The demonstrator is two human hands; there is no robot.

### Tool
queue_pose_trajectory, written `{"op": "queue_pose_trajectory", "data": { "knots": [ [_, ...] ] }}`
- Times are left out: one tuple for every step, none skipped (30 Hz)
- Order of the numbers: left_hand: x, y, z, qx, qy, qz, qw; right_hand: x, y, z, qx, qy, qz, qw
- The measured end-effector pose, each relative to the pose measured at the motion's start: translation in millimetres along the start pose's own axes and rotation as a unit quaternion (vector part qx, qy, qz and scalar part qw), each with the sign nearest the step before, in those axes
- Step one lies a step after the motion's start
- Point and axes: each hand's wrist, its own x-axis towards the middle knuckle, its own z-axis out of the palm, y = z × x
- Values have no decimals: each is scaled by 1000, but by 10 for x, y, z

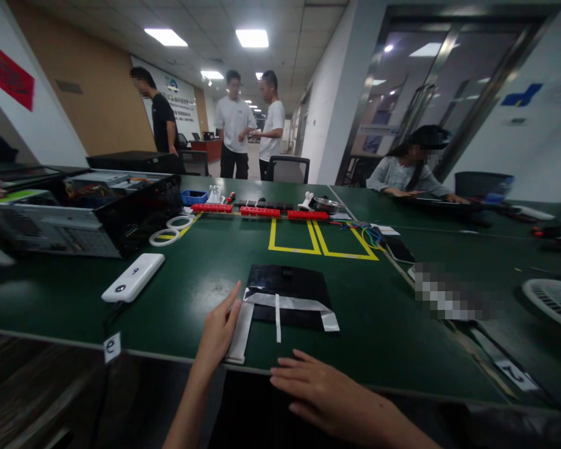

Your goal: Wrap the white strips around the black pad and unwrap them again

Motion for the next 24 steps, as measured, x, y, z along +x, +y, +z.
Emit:
{"op": "queue_pose_trajectory", "data": {
  "knots": [
    [-1,-18,-23,-15,21,-22,999,-1,-65,-41,22,-4,-8,1000],
    [-1,-36,-38,-26,37,-38,998,14,-110,-91,38,-4,-13,999],
    [-1,-50,-46,-32,44,-46,997,48,-132,-148,46,2,-15,999],
    [0,-58,-49,-35,45,-48,997,101,-128,-207,45,12,-14,999],
    [2,-60,-48,-34,41,-48,997,174,-99,-264,37,26,-12,999],
    [3,-56,-45,-31,36,-45,998,263,-47,-312,20,43,-9,999],
    [3,-46,-41,-28,30,-41,998,367,26,-350,-5,64,-3,998],
    [3,-35,-39,-25,25,-37,999,478,113,-373,-37,85,8,996],
    [3,-23,-37,-22,23,-35,999,592,211,-380,-74,102,24,992],
    [2,-13,-37,-20,22,-35,999,701,314,-374,-111,112,44,986],
    [2,-6,-38,-17,24,-36,999,799,416,-356,-143,110,66,981],
    [1,-2,-40,-15,26,-37,999,881,515,-332,-166,97,89,977],
    [1,-1,-42,-14,29,-38,999,941,607,-306,-178,76,109,975],
    [1,-2,-44,-13,30,-40,999,978,690,-284,-183,52,123,974],
    [1,-5,-45,-13,32,-40,999,989,763,-272,-181,32,132,974],
    [2,-8,-46,-13,33,-40,999,975,828,-271,-177,16,136,975],
    [3,-13,-46,-13,34,-39,999,939,885,-286,-172,6,137,975],
    [4,-18,-45,-14,35,-38,999,882,938,-313,-167,-1,137,976],
    [4,-24,-43,-14,36,-38,999,809,989,-353,-161,-6,137,977],
    [5,-30,-41,-14,36,-37,999,722,1041,-400,-153,-11,138,979],
    [5,-37,-38,-15,36,-36,999,624,1097,-452,-142,-16,139,980],
    [4,-42,-35,-15,36,-35,999,518,1158,-503,-130,-20,141,981],
    [4,-48,-33,-14,36,-34,999,405,1224,-552,-118,-20,141,983],
    [3,-51,-31,-13,36,-33,999,286,1295,-595,-106,-16,142,984]
  ]
}}
